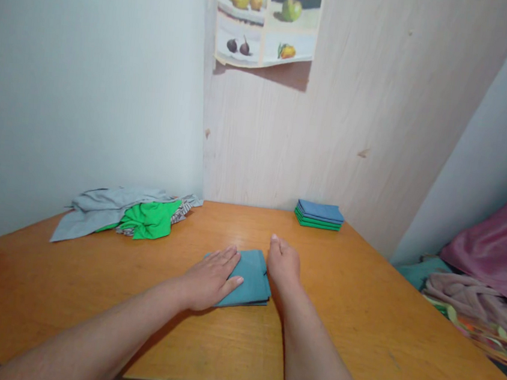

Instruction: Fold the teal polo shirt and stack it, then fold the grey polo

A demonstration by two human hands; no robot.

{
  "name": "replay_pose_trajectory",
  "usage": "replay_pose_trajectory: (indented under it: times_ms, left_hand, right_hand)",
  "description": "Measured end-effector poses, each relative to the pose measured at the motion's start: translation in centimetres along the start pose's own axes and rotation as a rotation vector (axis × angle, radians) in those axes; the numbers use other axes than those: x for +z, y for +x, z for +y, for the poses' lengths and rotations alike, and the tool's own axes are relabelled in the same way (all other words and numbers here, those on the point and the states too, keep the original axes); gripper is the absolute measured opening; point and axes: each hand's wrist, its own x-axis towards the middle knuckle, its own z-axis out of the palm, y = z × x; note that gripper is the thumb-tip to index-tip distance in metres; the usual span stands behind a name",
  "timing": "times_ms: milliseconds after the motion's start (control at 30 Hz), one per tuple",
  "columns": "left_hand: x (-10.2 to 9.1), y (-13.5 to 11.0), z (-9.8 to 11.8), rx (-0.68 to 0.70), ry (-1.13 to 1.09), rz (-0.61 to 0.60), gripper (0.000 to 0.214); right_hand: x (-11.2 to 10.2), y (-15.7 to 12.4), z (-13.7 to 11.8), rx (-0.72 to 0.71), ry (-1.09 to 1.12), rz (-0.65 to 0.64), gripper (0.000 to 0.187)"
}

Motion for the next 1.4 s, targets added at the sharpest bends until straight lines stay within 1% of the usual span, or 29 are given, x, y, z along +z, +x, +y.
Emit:
replay_pose_trajectory:
  times_ms: [100, 167, 267, 300, 367, 500, 700, 1067, 1167, 1267, 1333, 1400]
  left_hand:
    - [0.1, 0.0, 0.0, -0.005, 0.007, 0.018, 0.082]
    - [0.2, 0.0, 0.1, -0.009, 0.007, 0.024, 0.082]
    - [0.3, 0.0, 0.0, -0.005, 0.007, 0.027, 0.082]
    - [0.4, 0.0, 0.0, -0.002, 0.009, 0.029, 0.082]
    - [0.5, 0.1, -0.1, 0.002, 0.011, 0.034, 0.082]
    - [0.6, 0.0, -0.2, -0.006, 0.002, 0.034, 0.083]
    - [0.2, -0.1, 0.2, -0.011, -0.019, 0.030, 0.082]
    - [0.0, 0.4, 0.2, -0.040, 0.007, -0.007, 0.082]
    - [-0.1, 0.0, 0.6, -0.069, 0.017, -0.019, 0.080]
    - [-0.2, -1.1, 1.6, -0.063, 0.014, -0.027, 0.078]
    - [-0.3, -2.3, 2.6, -0.045, 0.003, -0.022, 0.078]
    - [-0.2, -3.6, 3.6, -0.034, -0.014, -0.007, 0.078]
  right_hand:
    - [-0.2, -1.3, -1.6, -0.160, -0.138, -0.144, 0.062]
    - [-0.3, -2.2, -2.5, -0.218, -0.215, -0.283, 0.059]
    - [-0.5, -3.3, -2.9, -0.179, -0.369, -0.467, 0.060]
    - [-0.5, -3.5, -2.8, -0.153, -0.416, -0.511, 0.060]
    - [-0.5, -3.8, -2.5, -0.115, -0.466, -0.549, 0.061]
    - [-0.2, -4.3, -2.2, -0.095, -0.483, -0.549, 0.061]
    - [0.1, -4.7, -2.6, -0.076, -0.499, -0.520, 0.060]
    - [0.0, -4.1, -2.6, -0.072, -0.487, -0.540, 0.061]
    - [-0.3, -4.3, -2.6, -0.078, -0.476, -0.541, 0.060]
    - [-1.0, -5.1, -2.7, -0.081, -0.443, -0.541, 0.060]
    - [-1.8, -6.1, -2.8, -0.093, -0.377, -0.497, 0.061]
    - [-3.1, -7.7, -3.2, -0.122, -0.263, -0.366, 0.062]
